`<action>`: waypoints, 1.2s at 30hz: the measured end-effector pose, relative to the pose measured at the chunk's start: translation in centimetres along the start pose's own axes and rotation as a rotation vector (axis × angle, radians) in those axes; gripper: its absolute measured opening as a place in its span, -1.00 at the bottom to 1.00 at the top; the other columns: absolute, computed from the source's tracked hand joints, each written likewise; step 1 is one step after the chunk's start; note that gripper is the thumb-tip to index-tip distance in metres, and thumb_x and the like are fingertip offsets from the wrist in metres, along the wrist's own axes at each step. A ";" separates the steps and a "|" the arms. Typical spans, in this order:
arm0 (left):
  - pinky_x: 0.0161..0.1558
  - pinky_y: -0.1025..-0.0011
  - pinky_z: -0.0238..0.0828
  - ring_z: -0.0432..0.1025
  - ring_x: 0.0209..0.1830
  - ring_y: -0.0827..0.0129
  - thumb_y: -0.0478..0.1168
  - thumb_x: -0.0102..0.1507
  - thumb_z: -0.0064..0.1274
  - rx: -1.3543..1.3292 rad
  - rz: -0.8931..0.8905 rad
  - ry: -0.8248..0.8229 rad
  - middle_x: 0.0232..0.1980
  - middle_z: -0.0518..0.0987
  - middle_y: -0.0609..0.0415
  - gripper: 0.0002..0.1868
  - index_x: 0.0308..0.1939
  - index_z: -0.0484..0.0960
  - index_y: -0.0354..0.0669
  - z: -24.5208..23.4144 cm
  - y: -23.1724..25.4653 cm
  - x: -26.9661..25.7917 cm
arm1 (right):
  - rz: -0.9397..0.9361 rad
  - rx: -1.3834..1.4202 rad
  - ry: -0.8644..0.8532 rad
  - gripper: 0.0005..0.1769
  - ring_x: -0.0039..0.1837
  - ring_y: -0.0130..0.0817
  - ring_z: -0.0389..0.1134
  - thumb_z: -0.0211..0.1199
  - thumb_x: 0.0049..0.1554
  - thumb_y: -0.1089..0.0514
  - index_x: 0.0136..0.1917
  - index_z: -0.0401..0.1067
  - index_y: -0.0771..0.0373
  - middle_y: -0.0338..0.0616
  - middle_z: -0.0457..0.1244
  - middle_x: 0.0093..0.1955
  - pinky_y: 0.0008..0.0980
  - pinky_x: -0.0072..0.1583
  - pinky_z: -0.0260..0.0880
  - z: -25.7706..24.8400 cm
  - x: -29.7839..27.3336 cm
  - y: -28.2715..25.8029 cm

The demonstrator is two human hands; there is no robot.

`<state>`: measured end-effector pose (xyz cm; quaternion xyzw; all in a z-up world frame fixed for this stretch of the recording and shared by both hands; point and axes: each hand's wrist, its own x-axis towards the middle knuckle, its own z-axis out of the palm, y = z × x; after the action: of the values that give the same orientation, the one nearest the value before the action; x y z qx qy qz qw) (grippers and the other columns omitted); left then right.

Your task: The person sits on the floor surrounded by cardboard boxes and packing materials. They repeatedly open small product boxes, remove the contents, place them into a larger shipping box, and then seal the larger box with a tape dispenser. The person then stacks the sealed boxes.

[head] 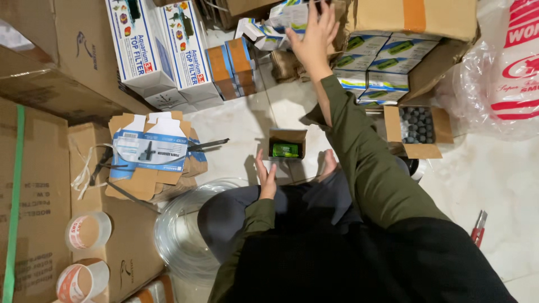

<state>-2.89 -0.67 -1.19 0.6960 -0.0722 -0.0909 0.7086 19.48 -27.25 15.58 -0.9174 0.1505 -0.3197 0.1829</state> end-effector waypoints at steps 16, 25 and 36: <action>0.33 0.06 -0.01 0.14 0.33 -0.04 -0.12 0.36 -0.27 0.183 -0.127 0.122 0.26 0.32 -0.17 -0.64 0.24 0.33 0.06 1.5 -4.5 2.6 | 0.621 0.675 -0.425 -0.40 -0.26 -0.24 0.33 0.04 -0.20 0.53 0.09 0.40 0.11 -0.03 0.20 -0.21 -0.44 -0.36 0.41 3.6 -27.9 9.8; 0.00 0.25 0.44 0.35 0.12 0.18 -0.35 0.23 -0.10 0.402 -0.039 0.160 0.10 0.41 0.21 -0.68 -0.02 0.50 0.20 1.4 -6.8 3.3 | 0.345 0.538 -0.580 -0.17 0.09 0.35 0.22 0.57 -0.24 0.16 0.19 0.17 0.29 0.17 0.05 0.01 0.07 0.12 0.33 4.4 -31.5 8.4; 0.12 0.13 0.36 0.35 0.13 0.02 -0.27 0.20 0.00 0.316 -0.145 0.194 0.08 0.46 0.02 -0.68 0.06 0.47 -0.04 1.4 -6.5 3.9 | -0.285 0.134 -0.732 -0.59 0.45 0.01 -0.05 -0.01 0.20 -0.10 0.31 0.16 -0.16 -0.03 -0.03 0.41 0.08 0.31 -0.02 2.2 -30.0 4.9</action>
<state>0.36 -3.02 -7.78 0.8074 0.0336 -0.0616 0.5858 -2.37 -19.29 -4.09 -0.9685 -0.0748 -0.0030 0.2375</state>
